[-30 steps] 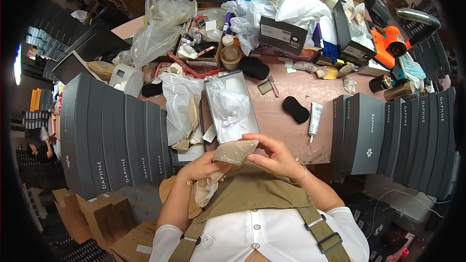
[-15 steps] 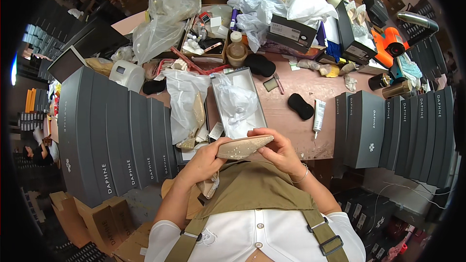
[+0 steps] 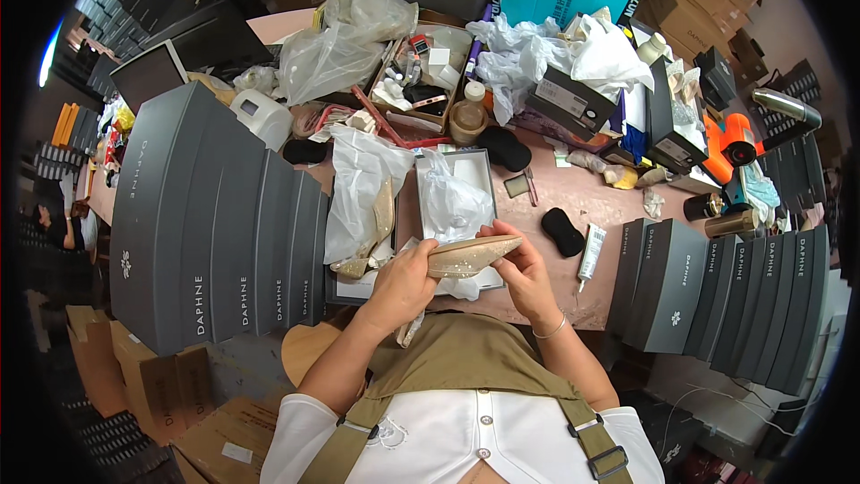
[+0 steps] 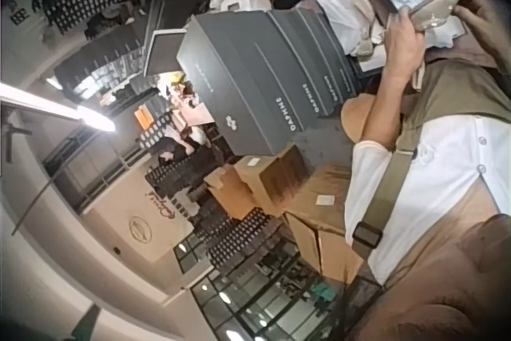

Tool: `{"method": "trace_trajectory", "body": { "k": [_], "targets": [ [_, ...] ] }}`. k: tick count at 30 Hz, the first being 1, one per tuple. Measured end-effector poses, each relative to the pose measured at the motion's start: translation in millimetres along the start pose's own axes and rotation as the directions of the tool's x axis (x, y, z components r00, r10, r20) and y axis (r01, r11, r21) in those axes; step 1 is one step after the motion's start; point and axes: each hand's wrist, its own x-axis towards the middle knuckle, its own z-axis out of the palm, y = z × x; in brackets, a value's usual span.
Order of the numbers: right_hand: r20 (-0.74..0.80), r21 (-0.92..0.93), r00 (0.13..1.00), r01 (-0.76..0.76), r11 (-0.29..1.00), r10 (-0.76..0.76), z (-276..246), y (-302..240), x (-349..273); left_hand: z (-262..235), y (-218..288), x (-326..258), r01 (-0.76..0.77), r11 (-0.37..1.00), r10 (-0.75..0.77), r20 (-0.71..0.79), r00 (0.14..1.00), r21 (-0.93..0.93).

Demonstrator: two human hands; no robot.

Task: Inspecting and cleaning high-heeled shoes before packing them into a box with tissue paper.

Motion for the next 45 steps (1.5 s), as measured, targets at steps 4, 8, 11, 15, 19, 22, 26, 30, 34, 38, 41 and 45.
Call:
{"method": "trace_trajectory", "body": {
  "k": [4,8,11,15,19,22,26,30,34,38,41,45],
  "targets": [
    [0.014,0.071,0.990,-0.143,0.987,0.142,0.9,16.6,4.2,4.9,-5.3,8.3,-0.008,1.000,0.008,-0.063,0.998,0.002],
    [0.238,-0.064,0.921,-0.303,0.951,0.310,3.4,48.1,6.7,15.6,-12.0,32.6,-0.080,0.994,0.069,-0.137,0.988,-0.079],
    [0.359,-0.115,0.849,-0.372,0.921,0.388,16.0,51.0,19.3,22.8,-9.5,44.1,-0.095,0.988,0.074,-0.168,0.983,-0.122],
    [0.299,-0.201,0.842,-0.404,0.892,0.448,4.4,58.5,38.8,6.9,-16.3,39.7,-0.152,0.957,0.130,-0.105,0.986,-0.245],
    [0.103,0.058,0.898,-0.435,0.899,0.428,-7.2,70.1,46.9,-26.3,-69.6,14.8,0.019,0.954,-0.126,-0.343,0.931,-0.300],
    [-0.010,0.096,0.926,-0.376,0.922,0.379,-28.5,68.8,54.6,-11.8,-165.1,-7.0,0.223,0.973,-0.231,-0.221,0.948,-0.060],
    [-0.042,0.017,0.916,-0.400,0.916,0.400,-39.1,60.4,62.2,10.6,-181.0,-7.6,0.292,0.922,-0.295,-0.024,0.955,0.256],
    [-0.065,0.090,0.908,-0.408,0.909,0.414,-33.2,59.2,49.8,17.4,-177.5,9.4,0.409,0.907,-0.416,0.075,0.906,0.096],
    [-0.012,0.170,0.879,-0.469,0.867,0.477,-38.7,65.9,36.6,36.3,-189.8,5.9,0.369,0.880,-0.416,-0.110,0.903,-0.299],
    [-0.024,0.147,0.879,-0.469,0.871,0.477,-34.0,65.8,36.2,67.8,-234.4,-16.6,0.294,0.954,-0.292,-0.426,0.856,-0.062],
    [-0.056,0.046,0.915,-0.398,0.916,0.400,-28.9,67.6,35.8,60.9,-227.6,-14.1,0.510,0.488,-0.654,0.090,0.751,-0.708],
    [-0.108,-0.219,0.943,-0.331,0.918,0.315,-13.9,54.0,34.4,66.2,-226.4,-10.2,0.523,0.205,-0.604,0.314,0.733,-0.827]
  ]
}}
